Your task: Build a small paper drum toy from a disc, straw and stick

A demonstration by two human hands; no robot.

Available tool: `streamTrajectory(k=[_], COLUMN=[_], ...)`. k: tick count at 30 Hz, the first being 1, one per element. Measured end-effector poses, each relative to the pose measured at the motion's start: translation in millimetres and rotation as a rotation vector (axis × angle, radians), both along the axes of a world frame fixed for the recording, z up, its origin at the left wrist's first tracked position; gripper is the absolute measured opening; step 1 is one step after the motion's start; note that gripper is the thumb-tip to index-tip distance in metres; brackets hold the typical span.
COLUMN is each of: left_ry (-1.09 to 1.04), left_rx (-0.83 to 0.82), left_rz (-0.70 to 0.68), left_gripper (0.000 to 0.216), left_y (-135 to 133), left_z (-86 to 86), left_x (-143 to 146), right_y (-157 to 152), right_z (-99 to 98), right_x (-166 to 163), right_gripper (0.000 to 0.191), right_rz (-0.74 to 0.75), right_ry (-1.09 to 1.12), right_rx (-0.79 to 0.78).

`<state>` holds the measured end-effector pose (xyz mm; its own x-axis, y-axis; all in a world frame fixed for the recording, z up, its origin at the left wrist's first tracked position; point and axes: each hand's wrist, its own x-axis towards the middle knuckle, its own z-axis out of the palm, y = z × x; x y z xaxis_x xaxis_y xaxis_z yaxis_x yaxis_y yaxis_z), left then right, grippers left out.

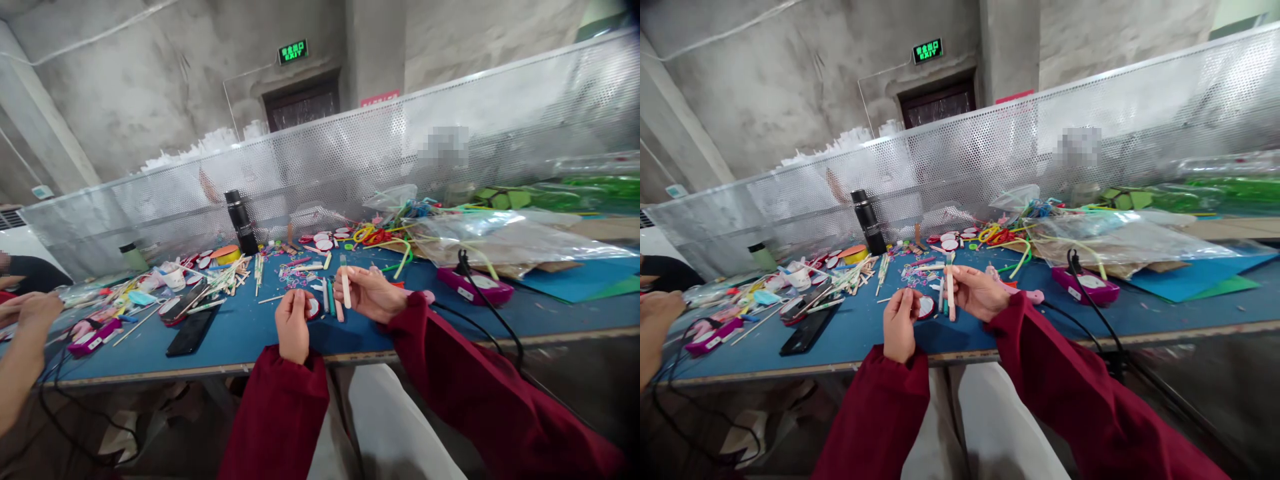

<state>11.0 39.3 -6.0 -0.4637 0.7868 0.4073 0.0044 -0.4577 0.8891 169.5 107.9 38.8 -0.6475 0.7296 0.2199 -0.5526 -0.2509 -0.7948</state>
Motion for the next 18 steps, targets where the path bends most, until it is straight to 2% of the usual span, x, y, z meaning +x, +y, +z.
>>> streamTrajectory(k=[5, 7, 10, 13, 16, 18], left_ry=[0.002, 0.065, 0.345, 0.706, 0.990, 1.120], left_rx=[0.002, -0.017, -0.061, -0.154, -0.334, -0.468], left_rz=[-0.015, -0.015, 0.059, 0.232, 0.363, 0.379], left_gripper=[0.041, 0.039, 0.033, 0.036, 0.055, 0.071], left_y=[-0.4, -3.9, -12.4, -18.9, -18.4, -15.0], left_z=[-0.7, 2.4, 9.7, 15.6, 17.6, 17.6], left_x=[0.6, -1.8, -14.4, -35.0, -49.9, -51.0], right_y=[-4.1, -3.1, 0.1, 3.3, 5.7, 7.7], right_z=[2.3, 1.5, -0.3, -2.1, -3.8, -5.4], right_x=[0.9, 0.7, -0.2, -0.8, -0.6, -0.5], right_gripper=[0.024, 0.023, 0.023, 0.026, 0.026, 0.025], right_rz=[0.020, 0.023, 0.024, 0.023, 0.023, 0.024], right_ry=[-0.009, -0.002, 0.005, 0.010, 0.018, 0.025], right_rx=[0.005, 0.004, -0.001, 0.000, 0.001, -0.004])
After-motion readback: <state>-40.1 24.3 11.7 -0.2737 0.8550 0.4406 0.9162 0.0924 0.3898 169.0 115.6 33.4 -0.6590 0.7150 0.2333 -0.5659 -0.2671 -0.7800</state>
